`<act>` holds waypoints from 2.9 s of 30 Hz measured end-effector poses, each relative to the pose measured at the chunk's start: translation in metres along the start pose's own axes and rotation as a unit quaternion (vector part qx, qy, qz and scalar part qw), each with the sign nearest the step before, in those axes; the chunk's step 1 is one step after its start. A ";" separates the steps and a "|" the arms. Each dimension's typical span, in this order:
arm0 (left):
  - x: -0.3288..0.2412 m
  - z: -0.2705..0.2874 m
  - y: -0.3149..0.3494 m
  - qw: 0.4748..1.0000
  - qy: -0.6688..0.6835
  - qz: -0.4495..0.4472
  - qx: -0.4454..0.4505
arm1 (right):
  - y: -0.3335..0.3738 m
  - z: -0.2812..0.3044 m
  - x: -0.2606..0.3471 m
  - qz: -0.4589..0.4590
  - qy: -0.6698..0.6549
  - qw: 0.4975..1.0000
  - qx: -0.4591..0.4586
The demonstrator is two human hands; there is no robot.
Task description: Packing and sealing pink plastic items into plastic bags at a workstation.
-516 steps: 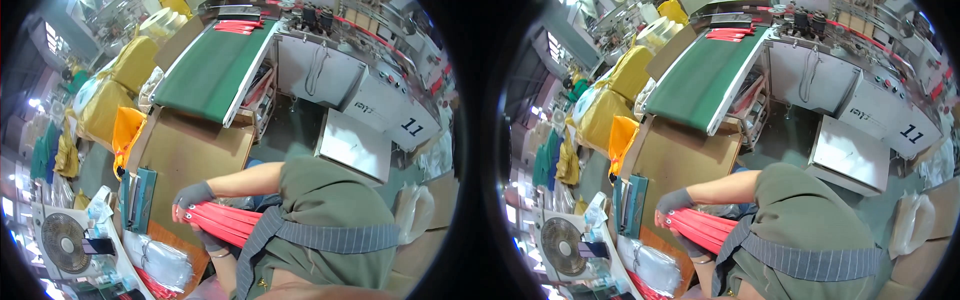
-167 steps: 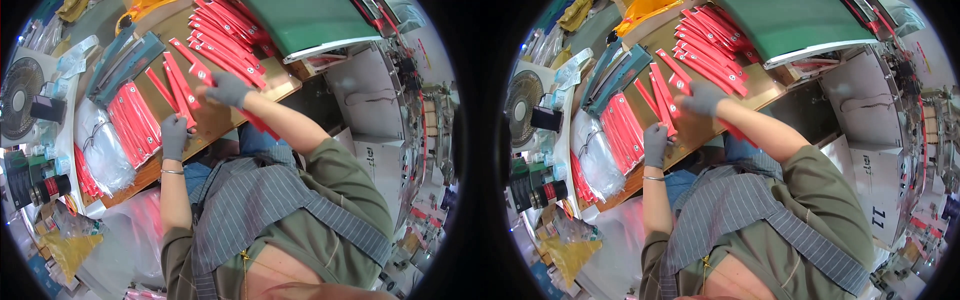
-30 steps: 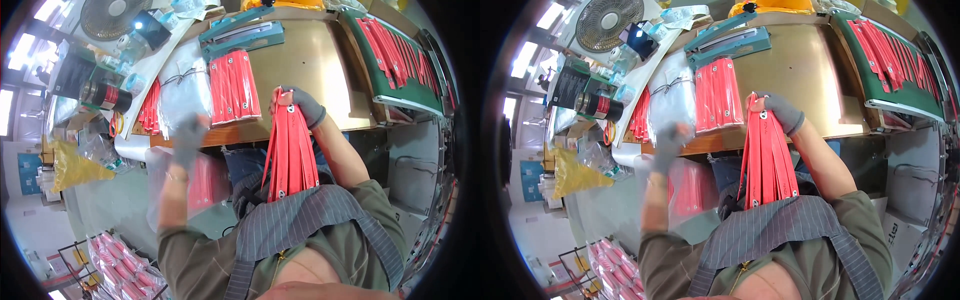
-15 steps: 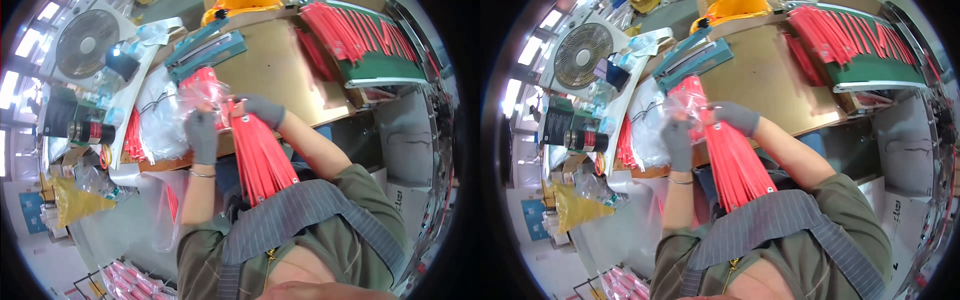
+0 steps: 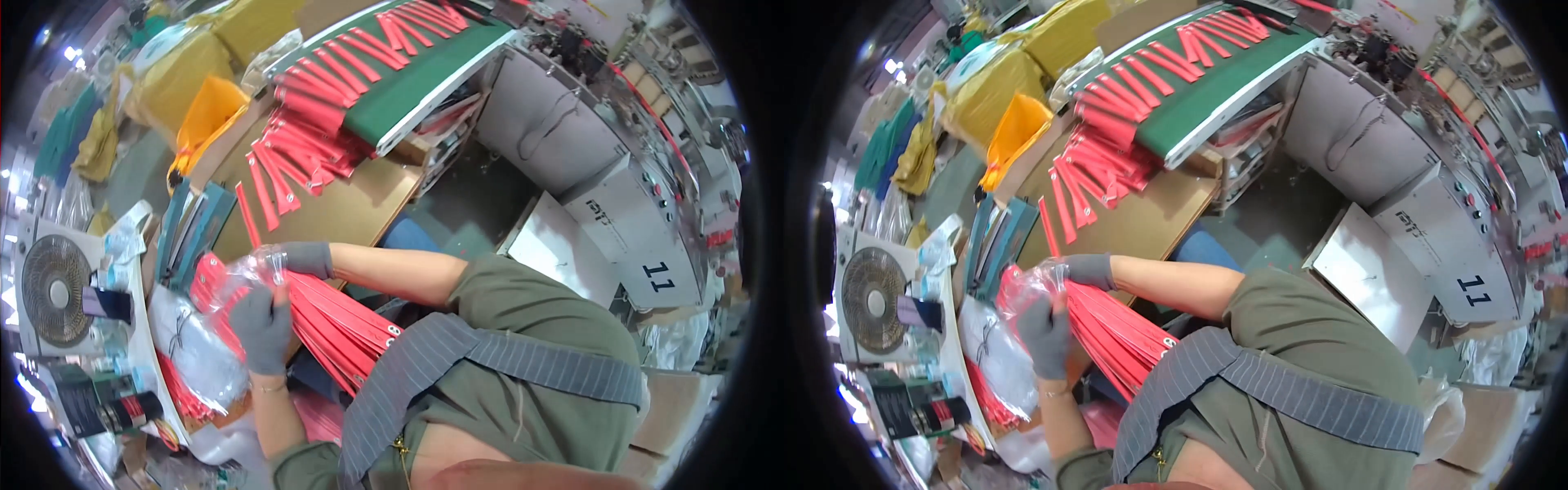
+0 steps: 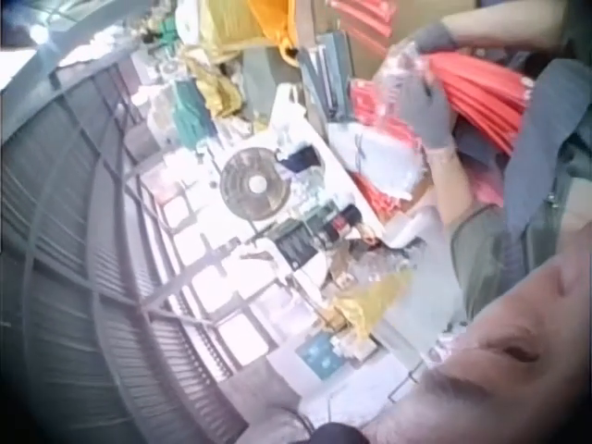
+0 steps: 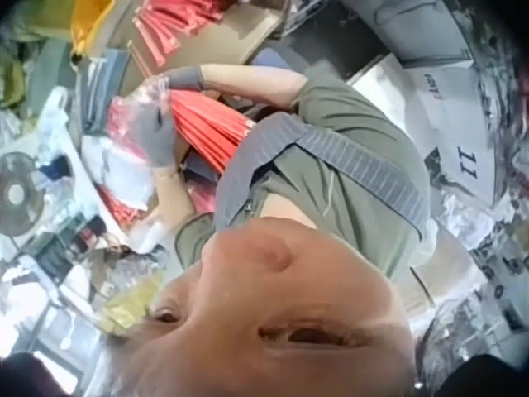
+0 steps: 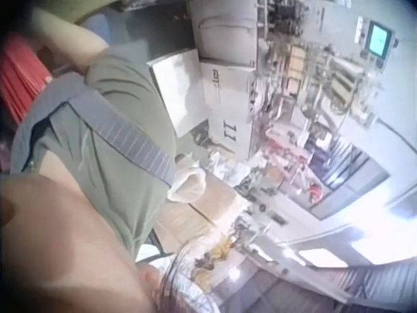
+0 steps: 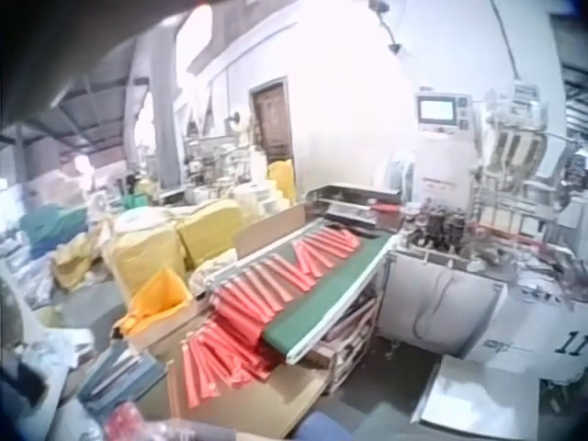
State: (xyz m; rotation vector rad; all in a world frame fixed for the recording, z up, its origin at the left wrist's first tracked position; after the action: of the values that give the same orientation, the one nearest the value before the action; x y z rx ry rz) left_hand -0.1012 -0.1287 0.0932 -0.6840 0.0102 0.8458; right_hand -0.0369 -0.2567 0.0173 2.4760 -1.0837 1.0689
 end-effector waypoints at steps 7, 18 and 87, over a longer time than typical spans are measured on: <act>-0.036 -0.060 0.131 0.866 0.263 0.353 -0.237 | 0.101 -0.049 -0.042 -0.049 -0.121 0.991 0.009; 0.023 -0.007 0.013 0.735 0.461 0.480 -0.131 | 0.023 -0.026 0.063 0.184 0.737 0.610 -0.227; 0.264 -0.051 0.030 0.656 0.463 0.577 -0.151 | -0.278 0.083 0.068 0.187 0.790 0.529 -0.246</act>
State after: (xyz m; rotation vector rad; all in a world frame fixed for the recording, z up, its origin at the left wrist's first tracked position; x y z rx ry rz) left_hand 0.0698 0.0379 -0.0350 -1.4114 1.4123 1.6322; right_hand 0.2363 -0.1384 0.0270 0.1476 -0.8527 1.9207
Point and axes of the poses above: each hand's wrist, its own y-axis away from the middle knuckle, its own z-axis out of the back of the hand, x = y × z, the point moved 1 cm from there along -y, towards the middle knuckle, and after that the axes turned 3 degrees about -y, right-handed, at the moved point
